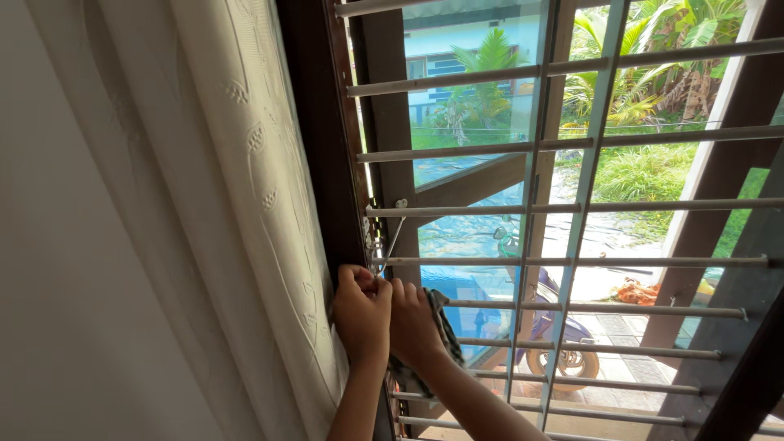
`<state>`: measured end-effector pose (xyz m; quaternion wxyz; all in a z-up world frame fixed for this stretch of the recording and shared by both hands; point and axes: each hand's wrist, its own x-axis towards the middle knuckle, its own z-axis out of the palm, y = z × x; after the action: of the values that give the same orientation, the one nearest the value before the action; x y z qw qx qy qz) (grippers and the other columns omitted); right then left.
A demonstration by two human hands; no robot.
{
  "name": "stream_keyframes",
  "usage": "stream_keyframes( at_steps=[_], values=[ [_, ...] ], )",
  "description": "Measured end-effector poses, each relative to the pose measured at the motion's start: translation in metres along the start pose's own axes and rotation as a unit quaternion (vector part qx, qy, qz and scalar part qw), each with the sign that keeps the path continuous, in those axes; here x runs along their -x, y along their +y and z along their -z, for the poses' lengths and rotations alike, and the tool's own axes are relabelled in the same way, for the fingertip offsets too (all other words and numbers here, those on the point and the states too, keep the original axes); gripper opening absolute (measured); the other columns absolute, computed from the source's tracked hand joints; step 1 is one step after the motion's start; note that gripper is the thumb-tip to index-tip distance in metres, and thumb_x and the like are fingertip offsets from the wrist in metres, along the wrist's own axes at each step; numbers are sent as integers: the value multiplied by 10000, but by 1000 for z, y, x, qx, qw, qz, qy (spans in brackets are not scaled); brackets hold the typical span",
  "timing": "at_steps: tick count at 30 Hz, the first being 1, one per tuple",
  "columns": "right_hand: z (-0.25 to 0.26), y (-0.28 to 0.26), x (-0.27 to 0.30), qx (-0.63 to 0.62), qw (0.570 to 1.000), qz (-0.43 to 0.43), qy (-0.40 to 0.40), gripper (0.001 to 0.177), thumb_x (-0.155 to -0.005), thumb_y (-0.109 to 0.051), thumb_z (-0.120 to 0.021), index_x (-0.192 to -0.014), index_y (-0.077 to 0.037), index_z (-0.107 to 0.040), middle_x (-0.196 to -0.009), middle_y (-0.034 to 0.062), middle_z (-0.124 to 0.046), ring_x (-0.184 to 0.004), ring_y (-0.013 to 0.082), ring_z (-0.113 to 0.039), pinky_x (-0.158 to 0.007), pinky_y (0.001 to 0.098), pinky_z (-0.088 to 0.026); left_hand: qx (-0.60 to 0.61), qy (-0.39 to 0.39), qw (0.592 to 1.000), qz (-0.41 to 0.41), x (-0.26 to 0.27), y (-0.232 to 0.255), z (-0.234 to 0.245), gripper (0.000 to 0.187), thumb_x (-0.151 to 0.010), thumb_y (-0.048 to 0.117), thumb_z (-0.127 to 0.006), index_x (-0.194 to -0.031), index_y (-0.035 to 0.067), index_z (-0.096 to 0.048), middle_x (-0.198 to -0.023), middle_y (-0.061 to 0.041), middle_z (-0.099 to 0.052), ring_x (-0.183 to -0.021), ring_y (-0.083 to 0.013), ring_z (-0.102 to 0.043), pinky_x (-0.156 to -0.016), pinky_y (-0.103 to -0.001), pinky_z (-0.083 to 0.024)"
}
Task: The person wets a cloth in a bowl of water, then wipes the metal window frame and security bars. The person repeatedly wipes the same sections of the frame and bars with the damp cloth.
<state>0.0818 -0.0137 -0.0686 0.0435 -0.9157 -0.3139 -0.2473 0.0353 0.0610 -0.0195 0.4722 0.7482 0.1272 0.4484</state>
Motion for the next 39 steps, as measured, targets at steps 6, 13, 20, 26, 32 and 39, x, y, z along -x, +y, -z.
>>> stream_keyframes(
  at_steps=[6, 13, 20, 26, 32, 39],
  values=[
    [-12, 36, -44, -106, 990, 18, -92, 294, -934, -343, -571, -982, -87, -709, -883, 126, -715, -813, 345, -704, -675, 464, -539, -68, 35, 978, -192, 5, 5, 8, 151, -878, 120, -726, -962, 76, -608, -870, -83, -736, -791, -262, -739, -660, -380, -584],
    [-12, 20, 1, -18, 976, 38, 215, 294, -912, -333, -576, -903, -58, -678, -742, 120, -676, -638, 283, -683, -601, 431, -519, -52, -1, 986, -157, 8, -3, 9, 179, -899, 201, -734, -987, 90, -624, -931, -63, -730, -694, -245, -721, -612, -373, -574],
    [-11, 26, -33, -148, 986, -68, 41, 338, -940, -402, -565, -833, -127, -730, -678, 116, -669, -631, 315, -682, -606, 457, -513, -77, 5, 981, -179, 7, -7, 13, 167, -913, 197, -726, -956, 91, -605, -916, -50, -720, -649, -227, -702, -577, -366, -558],
    [-12, 36, 7, -52, 974, 12, 219, 325, -874, -375, -557, -905, -89, -707, -688, 108, -669, -604, 267, -671, -579, 432, -521, -103, 20, 977, -185, 13, -5, 12, 180, -916, 223, -736, -907, 110, -595, -871, -26, -685, -605, -213, -682, -536, -365, -530],
    [21, 65, 40, -54, 988, -146, 4, 404, -981, -437, -414, -1038, -151, -694, -942, 112, -755, -859, 252, -736, -824, 407, -529, -141, 28, 970, -195, 28, -13, 11, 188, -929, 241, -725, -894, 131, -577, -922, 4, -660, -563, -153, -675, -465, -328, -518],
    [44, 116, -32, -207, 904, -200, -315, 466, -1048, -463, -359, -1109, -151, -699, -1022, 134, -756, -941, 260, -739, -888, 403, -532, -173, -52, 973, -146, 50, -37, 9, 103, -931, 103, -608, -1032, 95, -626, -1049, -17, -671, -594, -171, -709, -418, -311, -555]
  ],
)
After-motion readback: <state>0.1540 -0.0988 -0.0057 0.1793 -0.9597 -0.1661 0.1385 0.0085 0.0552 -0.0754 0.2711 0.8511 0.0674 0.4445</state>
